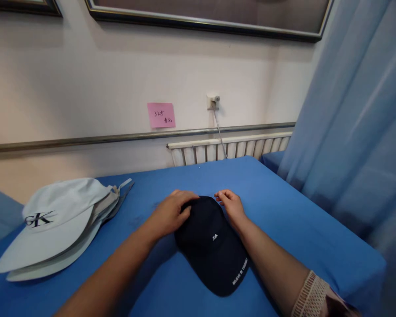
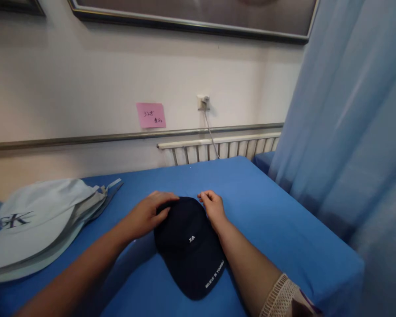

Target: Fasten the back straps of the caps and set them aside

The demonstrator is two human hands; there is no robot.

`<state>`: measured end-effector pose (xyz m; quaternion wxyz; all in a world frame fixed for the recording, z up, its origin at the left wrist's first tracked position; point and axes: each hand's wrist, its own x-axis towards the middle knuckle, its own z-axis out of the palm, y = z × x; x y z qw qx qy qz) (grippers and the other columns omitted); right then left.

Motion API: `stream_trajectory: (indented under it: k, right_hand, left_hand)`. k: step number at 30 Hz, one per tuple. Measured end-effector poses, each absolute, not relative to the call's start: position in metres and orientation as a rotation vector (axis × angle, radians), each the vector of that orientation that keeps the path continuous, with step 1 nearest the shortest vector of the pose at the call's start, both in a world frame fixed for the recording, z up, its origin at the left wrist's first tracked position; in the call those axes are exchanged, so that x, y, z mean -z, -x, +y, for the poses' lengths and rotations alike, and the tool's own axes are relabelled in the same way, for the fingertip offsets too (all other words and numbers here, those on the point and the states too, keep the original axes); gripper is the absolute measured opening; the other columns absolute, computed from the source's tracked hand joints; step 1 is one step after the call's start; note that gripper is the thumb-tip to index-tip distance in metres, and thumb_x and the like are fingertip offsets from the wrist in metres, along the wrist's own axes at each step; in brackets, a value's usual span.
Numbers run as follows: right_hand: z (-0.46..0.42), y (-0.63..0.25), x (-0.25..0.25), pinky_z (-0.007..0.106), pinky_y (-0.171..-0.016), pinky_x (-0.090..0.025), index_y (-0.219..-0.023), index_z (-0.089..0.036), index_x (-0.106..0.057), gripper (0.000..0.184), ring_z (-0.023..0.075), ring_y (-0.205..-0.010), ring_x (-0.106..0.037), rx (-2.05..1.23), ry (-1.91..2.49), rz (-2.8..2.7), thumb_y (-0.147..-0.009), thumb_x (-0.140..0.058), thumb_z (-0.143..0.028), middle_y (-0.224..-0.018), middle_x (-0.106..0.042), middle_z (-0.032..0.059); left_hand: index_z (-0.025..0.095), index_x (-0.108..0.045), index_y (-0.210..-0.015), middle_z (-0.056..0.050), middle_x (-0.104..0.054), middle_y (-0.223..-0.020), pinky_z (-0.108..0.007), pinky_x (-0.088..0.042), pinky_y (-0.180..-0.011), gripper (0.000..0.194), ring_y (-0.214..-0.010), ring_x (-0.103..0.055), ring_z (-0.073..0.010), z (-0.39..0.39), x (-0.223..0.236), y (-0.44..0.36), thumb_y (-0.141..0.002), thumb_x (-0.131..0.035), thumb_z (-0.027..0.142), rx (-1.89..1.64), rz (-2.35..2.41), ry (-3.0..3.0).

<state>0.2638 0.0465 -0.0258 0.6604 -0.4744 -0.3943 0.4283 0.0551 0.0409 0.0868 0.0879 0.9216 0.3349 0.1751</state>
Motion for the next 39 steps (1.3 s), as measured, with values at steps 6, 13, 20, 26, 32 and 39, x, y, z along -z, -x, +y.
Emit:
stream_trajectory:
  k: [6,13,20,26,32,39]
  right_hand:
    - [0.052,-0.269,0.028,0.027,-0.066,-0.042,-0.072,-0.017,-0.068,0.026,0.0167,-0.075,-0.061,-0.994,1.1,-0.829,-0.07,-0.064,-0.043,-0.081,-0.071,0.0063]
    - [0.056,-0.269,0.031,0.026,-0.064,-0.041,-0.07,-0.017,-0.066,0.029,0.0154,-0.072,-0.061,-1.004,1.109,-0.81,-0.068,-0.061,-0.045,-0.079,-0.071,0.0052]
    - [0.061,-0.267,0.038,0.026,-0.065,-0.042,-0.068,-0.017,-0.065,0.029,0.0152,-0.069,-0.06,-1.011,1.1,-0.821,-0.067,-0.061,-0.046,-0.075,-0.07,0.0042]
    - [0.063,-0.267,0.042,0.025,-0.062,-0.042,-0.067,-0.017,-0.065,0.028,0.0152,-0.066,-0.06,-1.01,1.116,-0.834,-0.067,-0.064,-0.044,-0.072,-0.07,0.004]
    - [0.068,-0.269,0.047,0.026,-0.062,-0.043,-0.065,-0.017,-0.065,0.024,0.0148,-0.063,-0.06,-0.981,1.137,-0.816,-0.067,-0.061,-0.041,-0.069,-0.069,0.0027]
    - [0.067,-0.289,0.042,0.025,-0.061,-0.041,-0.069,-0.018,-0.065,0.02,0.0162,-0.069,-0.058,-0.857,1.198,-0.646,-0.065,-0.061,-0.036,-0.067,-0.065,0.0009]
  left_hand:
    - [0.021,-0.066,-0.105,-0.006,-0.068,-0.102,-0.034,-0.045,-0.088,0.033,-0.097,-0.061,-0.0218,0.06,-0.104,-0.063,-0.079,-0.049,0.01,-0.05,0.972,-2.938]
    - [0.021,-0.062,-0.092,-0.004,-0.066,-0.092,-0.027,-0.043,-0.069,0.022,-0.079,-0.061,-0.0183,0.059,-0.113,-0.073,-0.076,-0.049,0.012,0.023,1.084,-2.971]
    - [0.019,-0.059,-0.108,-0.007,-0.069,-0.102,-0.03,-0.046,-0.077,0.031,-0.09,-0.063,-0.0207,0.06,-0.118,-0.072,-0.077,-0.053,0.019,0.025,1.092,-2.861]
    - [0.018,-0.064,-0.095,-0.005,-0.07,-0.092,-0.027,-0.043,-0.068,0.029,-0.08,-0.062,-0.0189,0.061,-0.123,-0.085,-0.07,-0.051,0.01,0.254,1.054,-2.943]
    - [0.018,-0.061,-0.091,-0.005,-0.067,-0.088,-0.026,-0.04,-0.063,0.027,-0.074,-0.059,-0.0184,0.064,-0.139,-0.091,-0.067,-0.052,0.012,0.299,0.988,-3.04]
    - [0.019,-0.06,-0.089,-0.005,-0.066,-0.09,-0.027,-0.041,-0.064,0.025,-0.075,-0.058,-0.0182,0.085,-0.151,-0.106,-0.065,-0.054,0.012,0.285,0.935,-3.11]
